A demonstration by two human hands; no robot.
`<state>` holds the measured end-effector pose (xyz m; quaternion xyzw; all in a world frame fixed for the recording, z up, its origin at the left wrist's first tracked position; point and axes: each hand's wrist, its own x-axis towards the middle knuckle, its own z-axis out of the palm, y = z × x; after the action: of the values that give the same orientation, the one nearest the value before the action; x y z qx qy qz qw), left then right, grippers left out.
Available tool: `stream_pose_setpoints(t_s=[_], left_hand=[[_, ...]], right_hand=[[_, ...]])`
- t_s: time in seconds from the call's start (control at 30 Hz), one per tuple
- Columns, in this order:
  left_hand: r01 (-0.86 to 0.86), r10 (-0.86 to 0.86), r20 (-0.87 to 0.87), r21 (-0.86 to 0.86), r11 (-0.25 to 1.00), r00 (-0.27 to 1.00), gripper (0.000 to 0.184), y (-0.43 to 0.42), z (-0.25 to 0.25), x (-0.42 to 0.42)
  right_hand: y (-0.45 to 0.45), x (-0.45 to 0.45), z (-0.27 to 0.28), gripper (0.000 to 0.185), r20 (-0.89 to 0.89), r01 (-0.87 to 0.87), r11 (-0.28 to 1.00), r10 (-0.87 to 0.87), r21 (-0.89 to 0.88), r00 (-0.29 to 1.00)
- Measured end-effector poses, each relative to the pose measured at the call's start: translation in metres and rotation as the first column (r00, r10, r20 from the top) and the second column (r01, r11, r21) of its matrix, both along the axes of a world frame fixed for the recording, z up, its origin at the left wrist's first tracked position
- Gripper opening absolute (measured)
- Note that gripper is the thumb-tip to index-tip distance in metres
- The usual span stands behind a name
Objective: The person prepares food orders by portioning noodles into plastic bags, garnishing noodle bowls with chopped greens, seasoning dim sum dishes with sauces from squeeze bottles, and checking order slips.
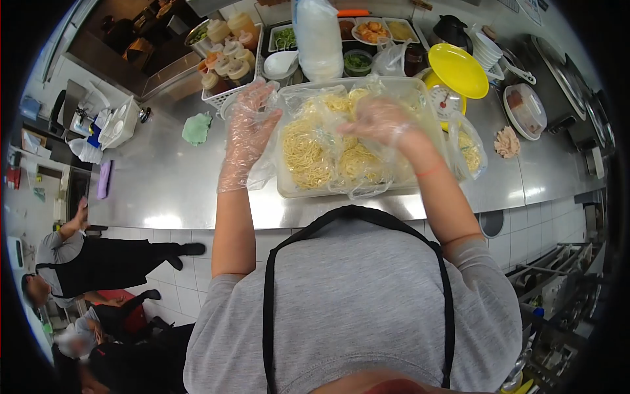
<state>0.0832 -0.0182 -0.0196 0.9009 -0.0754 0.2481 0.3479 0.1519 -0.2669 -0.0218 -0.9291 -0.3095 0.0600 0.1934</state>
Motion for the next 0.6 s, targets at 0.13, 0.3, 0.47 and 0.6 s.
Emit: stream_pose_setpoints(t_s=[0.13,0.3,0.47,0.6], left_hand=[[0.023,-0.024,0.032,0.027,0.999,0.999,0.044,0.007,0.000,-0.005],[0.169,-0.169,-0.001,0.060,0.984,0.986,0.051,-0.010,0.022,-0.011],[0.453,-0.446,0.081,-0.114,0.884,0.891,0.057,-0.023,0.034,0.011],[0.515,-0.546,0.026,-0.376,0.771,0.837,0.056,-0.029,0.051,0.017]], right_hand=[[0.046,-0.003,-0.035,0.040,-0.021,-0.159,0.986,0.158,-0.052,0.987],[0.056,0.012,-0.010,0.015,0.263,-0.521,0.768,0.451,0.373,0.853],[0.050,0.008,0.047,0.008,0.337,-0.589,0.755,0.496,0.288,0.800],[0.030,0.008,0.076,0.010,0.404,-0.634,0.694,0.501,0.342,0.765]])
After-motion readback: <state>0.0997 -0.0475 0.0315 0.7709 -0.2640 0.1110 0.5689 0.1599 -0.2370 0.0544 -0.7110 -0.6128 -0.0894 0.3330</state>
